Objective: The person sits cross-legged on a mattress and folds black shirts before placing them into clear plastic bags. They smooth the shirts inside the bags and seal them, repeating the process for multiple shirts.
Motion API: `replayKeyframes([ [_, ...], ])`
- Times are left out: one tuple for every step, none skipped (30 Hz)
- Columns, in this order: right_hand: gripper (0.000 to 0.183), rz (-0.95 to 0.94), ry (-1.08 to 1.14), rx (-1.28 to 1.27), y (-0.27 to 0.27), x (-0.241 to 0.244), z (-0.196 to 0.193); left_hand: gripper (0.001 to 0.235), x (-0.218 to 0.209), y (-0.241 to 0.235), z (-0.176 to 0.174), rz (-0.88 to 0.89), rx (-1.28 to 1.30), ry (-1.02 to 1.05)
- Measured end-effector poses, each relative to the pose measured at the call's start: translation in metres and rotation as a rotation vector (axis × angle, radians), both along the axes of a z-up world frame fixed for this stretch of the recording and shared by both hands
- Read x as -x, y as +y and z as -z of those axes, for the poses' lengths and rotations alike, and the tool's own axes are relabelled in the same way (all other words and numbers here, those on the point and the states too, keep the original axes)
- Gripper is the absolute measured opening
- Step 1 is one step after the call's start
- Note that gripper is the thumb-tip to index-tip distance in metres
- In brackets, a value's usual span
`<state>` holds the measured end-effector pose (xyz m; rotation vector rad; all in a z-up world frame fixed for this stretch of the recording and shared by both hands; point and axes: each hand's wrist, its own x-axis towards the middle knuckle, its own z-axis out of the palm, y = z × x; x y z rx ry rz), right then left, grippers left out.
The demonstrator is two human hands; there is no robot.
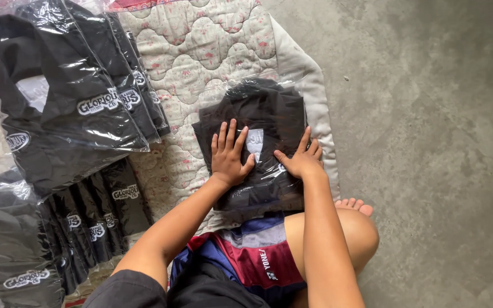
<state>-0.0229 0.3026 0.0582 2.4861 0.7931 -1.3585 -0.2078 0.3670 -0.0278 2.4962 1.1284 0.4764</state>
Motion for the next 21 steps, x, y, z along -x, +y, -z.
replayKeyframes([
  [0.106, -0.002, 0.006, 0.002, 0.001, -0.001, 0.007, 0.071, -0.001, 0.001, 0.002, -0.002, 0.002, 0.006],
  [0.108, -0.024, -0.024, 0.022, 0.002, -0.002, 0.012, 0.071, -0.002, 0.001, 0.003, 0.0, 0.002, 0.019],
  [0.109, -0.048, -0.054, 0.042, 0.002, -0.002, 0.016, 0.072, -0.002, -0.001, 0.002, -0.001, 0.004, 0.031],
  [0.109, -0.053, -0.049, 0.044, 0.001, 0.001, 0.017, 0.072, 0.002, -0.002, 0.002, -0.006, 0.006, 0.036],
  [0.109, -0.068, -0.051, 0.04, 0.002, -0.001, 0.017, 0.072, 0.0, -0.001, 0.002, -0.005, 0.005, 0.037],
  [0.108, -0.083, -0.052, 0.037, 0.002, -0.002, 0.016, 0.073, -0.001, 0.0, 0.002, -0.005, 0.003, 0.038],
  [0.108, -0.086, -0.058, 0.038, 0.003, -0.003, 0.012, 0.073, -0.003, 0.0, 0.004, -0.009, 0.004, 0.031],
  [0.109, -0.07, -0.061, 0.023, 0.003, -0.002, 0.008, 0.073, -0.004, -0.001, 0.005, -0.01, 0.004, 0.034],
  [0.11, -0.052, -0.063, 0.001, 0.005, 0.001, 0.003, 0.073, -0.002, 0.001, 0.005, -0.011, -0.003, 0.039],
  [0.11, -0.054, -0.068, -0.005, 0.004, 0.001, 0.002, 0.073, 0.0, 0.0, 0.005, -0.013, -0.009, 0.034],
  [0.111, 0.002, -0.041, -0.063, 0.002, -0.001, -0.001, 0.073, -0.001, 0.001, 0.005, -0.014, -0.014, 0.027],
  [0.111, 0.058, -0.015, -0.123, 0.0, -0.003, -0.004, 0.072, -0.002, 0.0, 0.004, -0.015, -0.019, 0.02],
  [0.111, 0.066, -0.025, -0.127, -0.003, -0.01, 0.005, 0.072, -0.002, 0.001, 0.004, -0.007, -0.023, 0.011],
  [0.104, 0.12, -0.027, -0.236, -0.006, -0.017, 0.015, 0.072, -0.003, 0.0, 0.002, -0.016, -0.028, 0.001],
  [0.098, 0.182, -0.028, -0.352, -0.008, -0.023, 0.024, 0.071, -0.001, 0.004, 0.001, -0.017, -0.04, -0.006],
  [0.098, 0.199, -0.037, -0.363, -0.017, -0.027, 0.005, 0.071, -0.004, -0.003, -0.003, 0.0, -0.05, -0.012],
  [0.086, 0.244, -0.065, -0.567, -0.023, -0.027, -0.013, 0.07, -0.004, 0.0, -0.007, -0.01, -0.048, -0.034],
  [0.075, 0.287, -0.1, -0.77, -0.03, -0.03, -0.032, 0.069, -0.006, 0.002, -0.013, -0.02, -0.045, -0.056],
  [0.075, 0.34, -0.121, -0.799, -0.045, -0.037, -0.038, 0.069, -0.008, 0.004, -0.02, 0.036, -0.074, -0.061],
  [0.061, 0.449, -0.001, -1.094, -0.062, -0.046, -0.044, 0.067, -0.013, 0.005, -0.026, -0.076, 0.002, -0.102],
  [0.047, 0.563, 0.095, -1.389, -0.088, -0.054, -0.05, 0.065, -0.021, 0.002, -0.031, -0.164, 0.09, -0.141],
])
